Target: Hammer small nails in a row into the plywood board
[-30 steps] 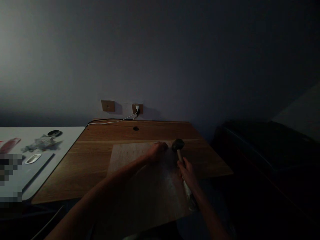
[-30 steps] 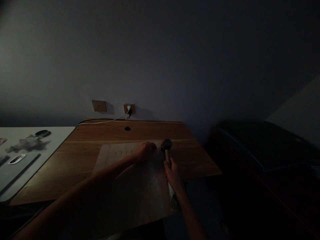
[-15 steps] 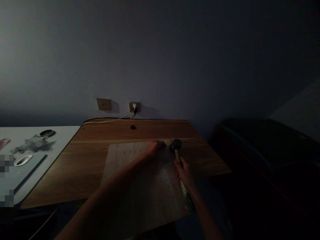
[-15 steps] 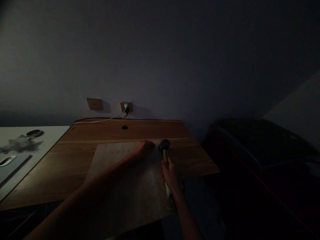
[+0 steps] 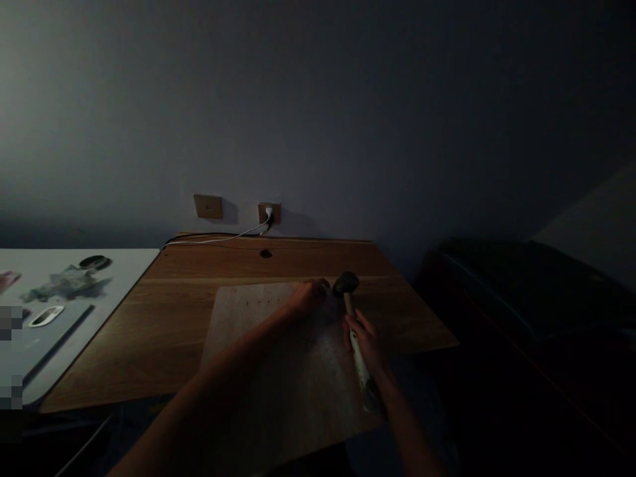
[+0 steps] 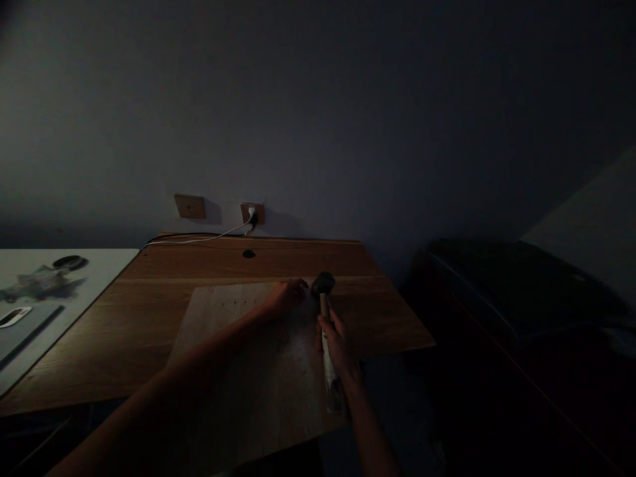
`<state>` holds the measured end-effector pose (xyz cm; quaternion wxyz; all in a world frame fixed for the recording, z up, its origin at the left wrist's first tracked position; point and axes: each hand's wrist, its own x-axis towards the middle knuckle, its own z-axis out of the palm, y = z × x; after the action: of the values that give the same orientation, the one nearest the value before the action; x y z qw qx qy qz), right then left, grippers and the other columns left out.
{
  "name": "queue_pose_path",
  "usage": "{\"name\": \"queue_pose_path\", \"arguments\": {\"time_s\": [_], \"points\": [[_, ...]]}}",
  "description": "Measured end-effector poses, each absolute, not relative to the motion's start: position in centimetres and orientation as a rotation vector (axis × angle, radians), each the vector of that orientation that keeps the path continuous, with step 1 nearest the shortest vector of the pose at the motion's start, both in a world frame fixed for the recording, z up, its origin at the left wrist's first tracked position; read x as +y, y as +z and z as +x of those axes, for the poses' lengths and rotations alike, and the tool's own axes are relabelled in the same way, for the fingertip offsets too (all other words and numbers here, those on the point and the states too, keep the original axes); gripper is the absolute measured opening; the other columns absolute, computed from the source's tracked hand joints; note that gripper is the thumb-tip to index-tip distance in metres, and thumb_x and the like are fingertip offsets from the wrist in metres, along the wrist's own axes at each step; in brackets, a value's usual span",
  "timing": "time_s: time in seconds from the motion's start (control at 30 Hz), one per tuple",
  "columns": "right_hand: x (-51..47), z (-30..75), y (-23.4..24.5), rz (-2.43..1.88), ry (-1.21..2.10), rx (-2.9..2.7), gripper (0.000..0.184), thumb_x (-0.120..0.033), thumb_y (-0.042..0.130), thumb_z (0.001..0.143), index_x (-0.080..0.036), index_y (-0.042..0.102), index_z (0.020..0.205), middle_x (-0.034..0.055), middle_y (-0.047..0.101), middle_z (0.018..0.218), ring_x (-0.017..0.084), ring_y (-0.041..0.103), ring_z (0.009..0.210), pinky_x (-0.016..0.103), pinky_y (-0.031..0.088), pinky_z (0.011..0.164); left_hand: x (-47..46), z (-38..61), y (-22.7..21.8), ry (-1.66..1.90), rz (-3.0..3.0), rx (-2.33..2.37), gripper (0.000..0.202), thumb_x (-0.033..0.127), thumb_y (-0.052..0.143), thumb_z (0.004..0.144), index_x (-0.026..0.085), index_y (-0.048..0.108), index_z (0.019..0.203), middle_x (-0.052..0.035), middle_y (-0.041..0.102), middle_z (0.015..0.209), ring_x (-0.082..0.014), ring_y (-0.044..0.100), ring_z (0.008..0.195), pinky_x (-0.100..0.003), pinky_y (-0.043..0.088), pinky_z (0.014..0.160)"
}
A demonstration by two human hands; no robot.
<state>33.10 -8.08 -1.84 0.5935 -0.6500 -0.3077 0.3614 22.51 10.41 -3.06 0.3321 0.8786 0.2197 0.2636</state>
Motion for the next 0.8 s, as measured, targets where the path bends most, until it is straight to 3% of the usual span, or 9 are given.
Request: {"name": "queue_pose_path", "arguments": {"time_s": [0.17,0.37,0.6,0.8], "points": [[-8.5,32.3,-1.5,-1.413,0.915,-0.689,0.035,-0.056,0.068,0.077,-0.022,0.06,0.082,-0.0065,0.051,0.05,0.009,0.042,0.04,0.022,0.03,0.04,10.4,22.4,-3.1,0.698,2.228,0.562,0.046,0.007,0.06,0.078,0.018,0.062,0.122,-0.006,0.076,0.099,-0.0212,0.072,0.091,-0.03,0.054,0.083],[-8.8,31.9,-1.3,-1.339,0.972,-0.712,0.04,-0.055,0.071,0.08,-0.023,0.065,0.103,-0.0061,0.054,0.057,0.009,0.041,0.043,0.022,0.03,0.043,10.3,22.3,-2.7,0.696,2.204,0.478,0.045,0.007,0.059,0.078,0.018,0.06,0.122,-0.0058,0.077,0.1,-0.0215,0.072,0.095,-0.032,0.054,0.086],[-8.7,32.2,-2.2,-1.377,0.997,-0.778,0.036,-0.056,0.069,0.082,-0.022,0.065,0.094,-0.006,0.053,0.056,0.009,0.041,0.043,0.022,0.031,0.043,10.3,22.6,-2.9,0.74,2.244,0.559,0.039,0.01,0.064,0.077,0.017,0.066,0.115,-0.0091,0.075,0.109,-0.0253,0.069,0.102,-0.033,0.054,0.089],[-8.5,32.3,-2.5,-1.412,0.928,-0.753,0.05,-0.055,0.072,0.078,-0.023,0.063,0.115,-0.0061,0.057,0.063,0.01,0.045,0.044,0.022,0.033,0.042,10.3,22.5,-2.8,0.717,2.225,0.565,0.04,0.008,0.061,0.078,0.016,0.065,0.117,-0.0108,0.075,0.107,-0.0266,0.071,0.099,-0.034,0.055,0.085]]}}
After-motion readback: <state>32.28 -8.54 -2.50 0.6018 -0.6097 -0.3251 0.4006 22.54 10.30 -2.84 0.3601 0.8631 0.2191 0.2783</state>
